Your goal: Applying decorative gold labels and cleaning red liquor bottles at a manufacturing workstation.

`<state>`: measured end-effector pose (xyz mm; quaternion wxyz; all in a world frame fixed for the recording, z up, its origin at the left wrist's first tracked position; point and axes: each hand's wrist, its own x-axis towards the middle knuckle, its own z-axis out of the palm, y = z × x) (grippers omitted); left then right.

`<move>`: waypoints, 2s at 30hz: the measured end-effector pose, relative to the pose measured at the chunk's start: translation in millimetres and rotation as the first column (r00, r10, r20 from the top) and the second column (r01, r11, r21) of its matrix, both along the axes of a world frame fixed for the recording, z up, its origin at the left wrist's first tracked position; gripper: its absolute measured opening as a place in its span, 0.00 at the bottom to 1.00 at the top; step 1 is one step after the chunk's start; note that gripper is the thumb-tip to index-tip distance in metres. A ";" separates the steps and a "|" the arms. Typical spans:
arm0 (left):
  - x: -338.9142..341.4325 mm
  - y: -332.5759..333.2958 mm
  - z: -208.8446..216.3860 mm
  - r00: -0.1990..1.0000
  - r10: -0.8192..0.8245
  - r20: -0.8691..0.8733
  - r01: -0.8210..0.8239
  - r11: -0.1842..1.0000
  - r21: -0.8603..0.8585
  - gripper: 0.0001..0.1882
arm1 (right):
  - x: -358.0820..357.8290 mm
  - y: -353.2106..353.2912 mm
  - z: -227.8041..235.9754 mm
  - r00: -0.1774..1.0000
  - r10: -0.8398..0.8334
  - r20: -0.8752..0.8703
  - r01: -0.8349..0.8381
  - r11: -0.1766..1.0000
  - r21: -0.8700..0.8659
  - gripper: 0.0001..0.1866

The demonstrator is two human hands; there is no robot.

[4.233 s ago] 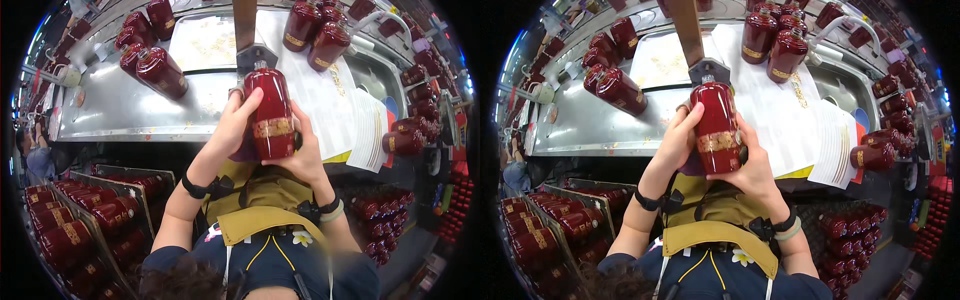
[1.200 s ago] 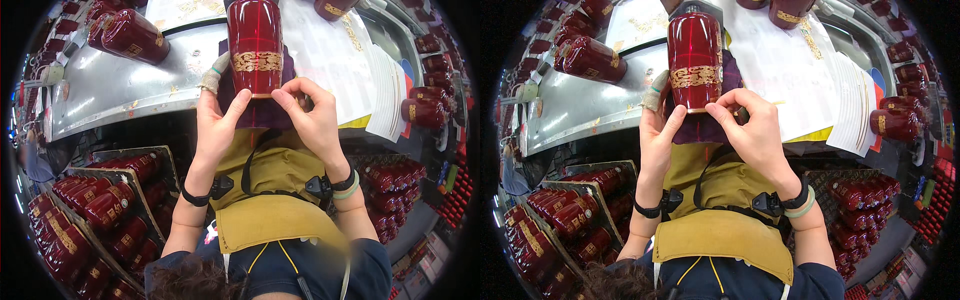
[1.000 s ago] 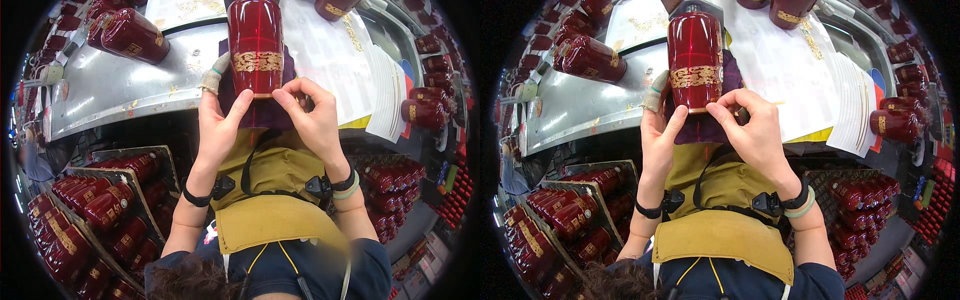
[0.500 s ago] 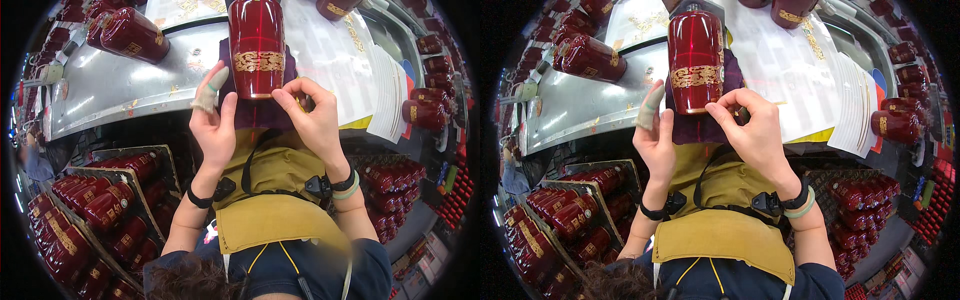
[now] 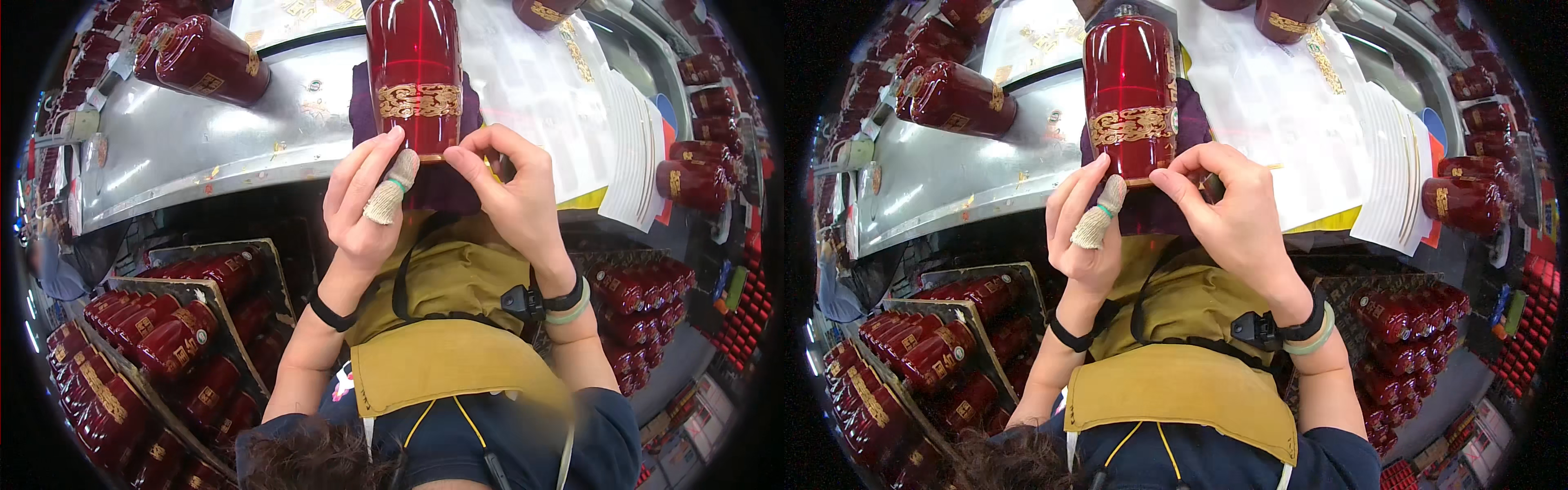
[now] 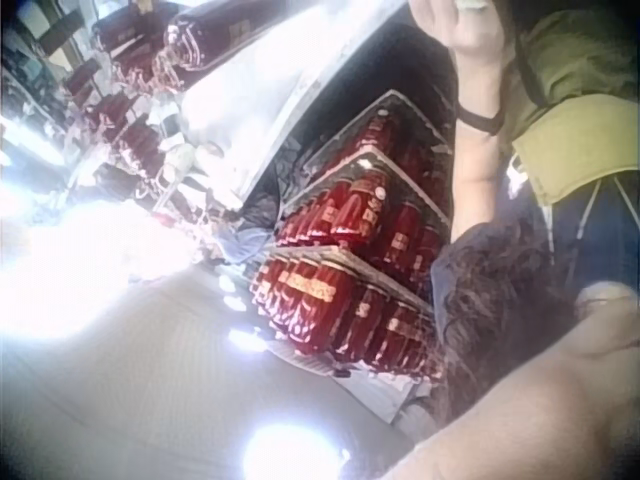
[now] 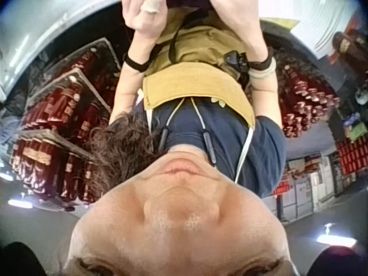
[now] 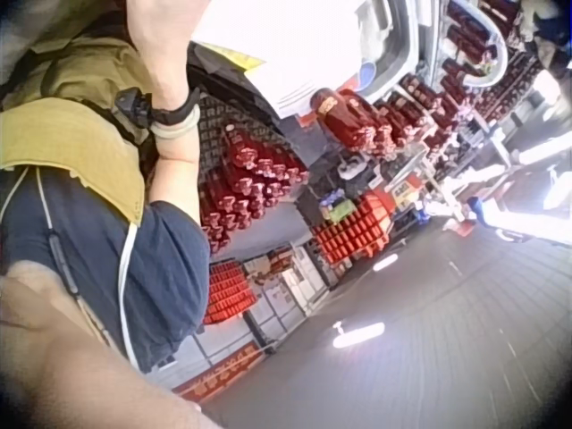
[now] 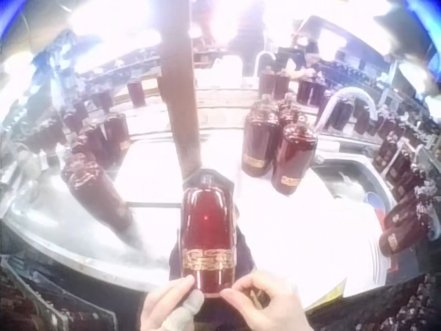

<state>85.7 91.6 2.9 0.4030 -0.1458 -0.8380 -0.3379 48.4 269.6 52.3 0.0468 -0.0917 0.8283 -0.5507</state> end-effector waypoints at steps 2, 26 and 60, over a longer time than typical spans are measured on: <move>-2.0 -3.8 -1.1 1.000 -0.011 -0.004 0.010 0.999 -0.034 0.17 | -6.2 12.0 -0.3 0.999 0.029 0.039 -0.029 1.000 -0.005 0.10; -0.9 -2.3 -17.3 0.999 0.048 -0.008 -0.047 0.995 0.091 0.16 | -13.8 27.2 3.1 0.991 0.105 0.079 -0.106 0.994 0.013 0.11; -0.5 7.1 -15.7 1.000 0.008 -0.020 -0.007 0.999 0.041 0.25 | -13.7 26.8 -1.9 0.992 0.080 0.102 -0.082 0.997 0.008 0.11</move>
